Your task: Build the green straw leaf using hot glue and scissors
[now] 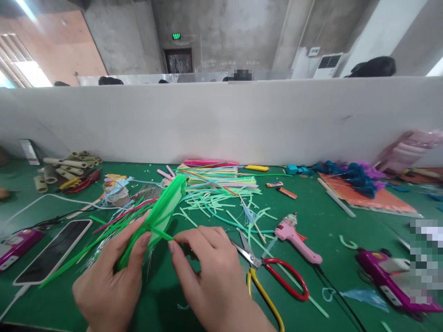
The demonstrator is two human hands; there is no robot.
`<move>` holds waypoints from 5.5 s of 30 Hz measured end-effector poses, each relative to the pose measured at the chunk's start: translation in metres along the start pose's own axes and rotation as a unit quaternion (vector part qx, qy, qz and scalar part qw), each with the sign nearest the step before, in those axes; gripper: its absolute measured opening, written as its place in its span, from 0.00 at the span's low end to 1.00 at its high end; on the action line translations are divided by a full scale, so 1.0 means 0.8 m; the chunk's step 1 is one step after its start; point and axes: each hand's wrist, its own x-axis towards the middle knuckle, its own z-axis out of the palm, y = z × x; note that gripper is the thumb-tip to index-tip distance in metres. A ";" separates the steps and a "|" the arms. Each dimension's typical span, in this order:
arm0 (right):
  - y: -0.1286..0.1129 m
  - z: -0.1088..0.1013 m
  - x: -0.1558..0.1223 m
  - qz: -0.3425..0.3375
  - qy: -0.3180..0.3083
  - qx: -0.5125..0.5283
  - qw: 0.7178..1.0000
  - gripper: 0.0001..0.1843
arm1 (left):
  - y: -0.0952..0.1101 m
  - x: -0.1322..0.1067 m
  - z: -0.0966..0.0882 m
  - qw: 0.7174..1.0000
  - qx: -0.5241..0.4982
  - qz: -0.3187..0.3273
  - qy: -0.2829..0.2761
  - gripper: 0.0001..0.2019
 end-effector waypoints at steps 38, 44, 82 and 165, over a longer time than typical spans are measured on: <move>-0.006 -0.054 0.050 -0.208 0.152 -0.243 0.935 0.11 | -0.026 0.109 0.002 0.925 -0.247 0.282 -0.057 0.12; -0.007 -0.053 0.051 -0.202 0.159 -0.236 0.937 0.12 | -0.020 0.108 0.000 0.931 -0.233 0.277 -0.048 0.10; -0.009 -0.058 0.082 -0.255 0.044 -0.202 0.944 0.08 | -0.009 0.107 -0.004 0.946 -0.187 0.262 -0.032 0.18; 0.031 -0.069 -0.021 0.176 0.089 0.204 0.959 0.05 | 0.089 0.048 0.023 0.891 -0.336 0.010 -0.306 0.03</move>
